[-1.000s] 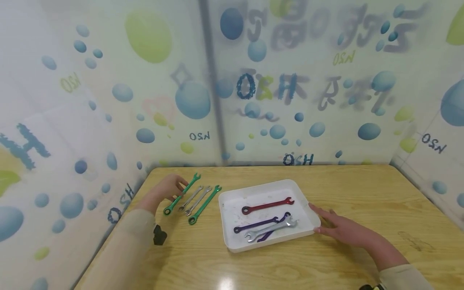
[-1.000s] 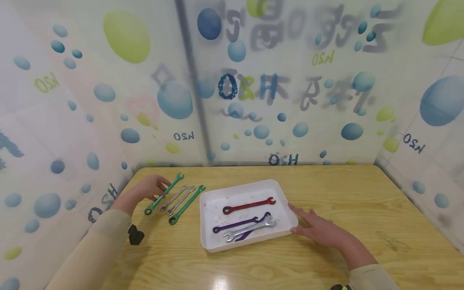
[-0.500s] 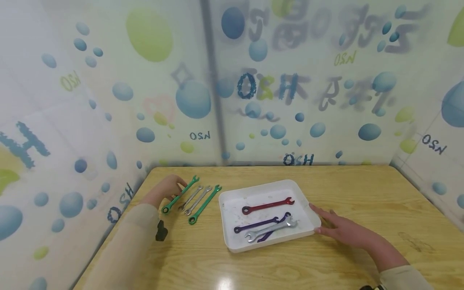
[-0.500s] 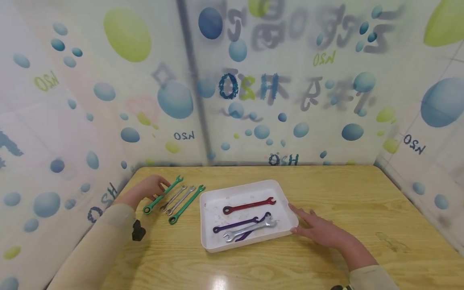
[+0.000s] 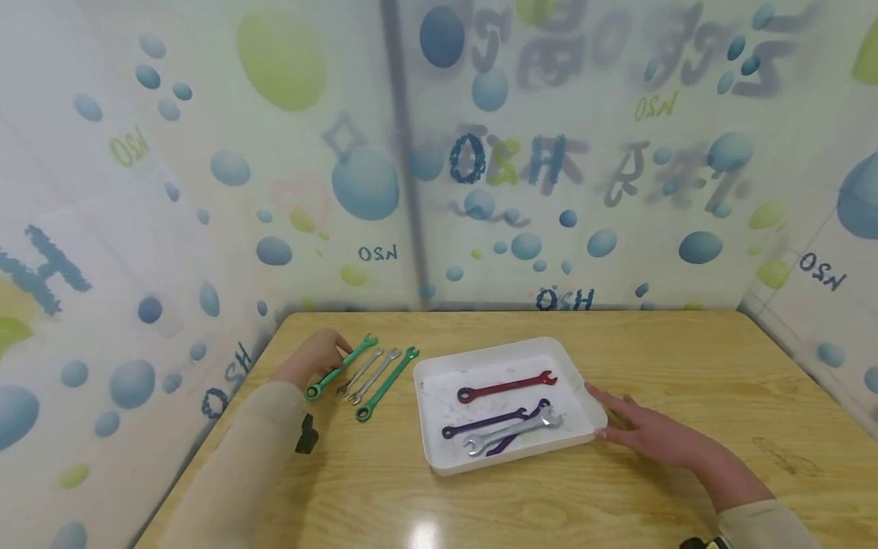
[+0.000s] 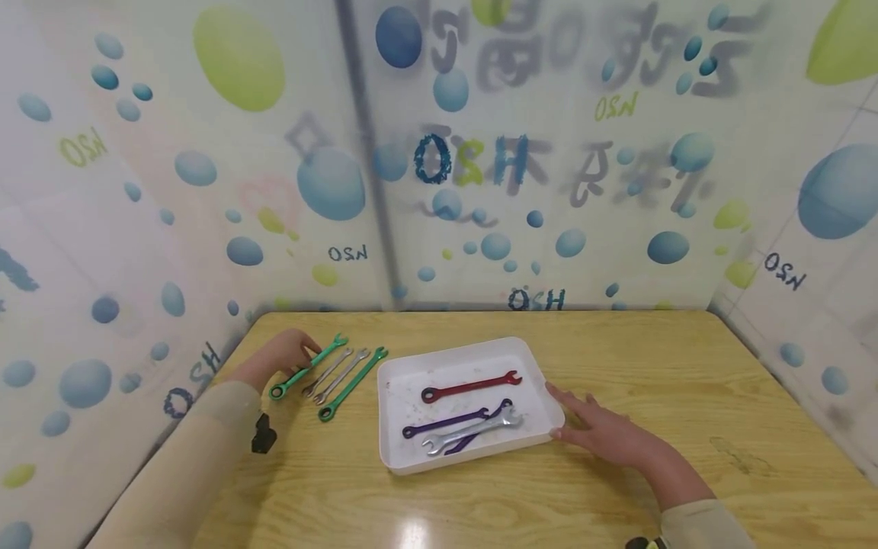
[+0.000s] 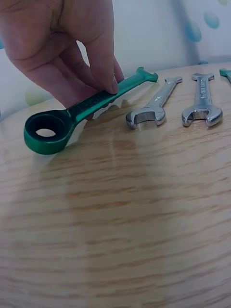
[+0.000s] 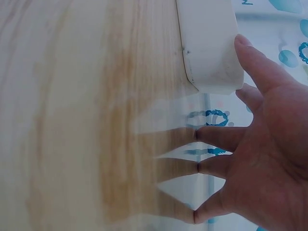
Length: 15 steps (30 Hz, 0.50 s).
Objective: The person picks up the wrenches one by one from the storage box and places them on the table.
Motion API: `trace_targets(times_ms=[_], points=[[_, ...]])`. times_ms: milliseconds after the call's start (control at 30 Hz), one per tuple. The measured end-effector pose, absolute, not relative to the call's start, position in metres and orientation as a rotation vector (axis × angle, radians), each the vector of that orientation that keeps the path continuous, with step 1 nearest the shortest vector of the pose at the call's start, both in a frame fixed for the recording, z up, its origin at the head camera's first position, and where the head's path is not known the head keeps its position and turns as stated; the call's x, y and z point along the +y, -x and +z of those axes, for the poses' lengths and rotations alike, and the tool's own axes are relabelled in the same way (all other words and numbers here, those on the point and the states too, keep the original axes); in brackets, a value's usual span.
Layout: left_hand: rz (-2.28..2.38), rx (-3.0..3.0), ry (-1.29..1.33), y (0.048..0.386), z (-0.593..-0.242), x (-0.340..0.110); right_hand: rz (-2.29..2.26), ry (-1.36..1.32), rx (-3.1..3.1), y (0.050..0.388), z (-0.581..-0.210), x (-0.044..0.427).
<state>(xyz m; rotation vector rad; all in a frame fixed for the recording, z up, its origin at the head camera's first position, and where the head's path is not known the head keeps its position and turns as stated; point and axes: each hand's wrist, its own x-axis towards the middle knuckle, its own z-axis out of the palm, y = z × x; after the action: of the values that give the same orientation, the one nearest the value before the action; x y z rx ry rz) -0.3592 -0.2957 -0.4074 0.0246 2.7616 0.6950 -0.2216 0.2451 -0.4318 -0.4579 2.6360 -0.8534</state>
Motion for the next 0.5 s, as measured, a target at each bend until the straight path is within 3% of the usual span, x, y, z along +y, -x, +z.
trace_targets(times_ms=[500], points=[[0.677, 2.758, 0.125, 0.3660, -0.4142, -0.2912, -0.851, 0.410, 2.626, 0.2225, -0.4327, 0.2448]])
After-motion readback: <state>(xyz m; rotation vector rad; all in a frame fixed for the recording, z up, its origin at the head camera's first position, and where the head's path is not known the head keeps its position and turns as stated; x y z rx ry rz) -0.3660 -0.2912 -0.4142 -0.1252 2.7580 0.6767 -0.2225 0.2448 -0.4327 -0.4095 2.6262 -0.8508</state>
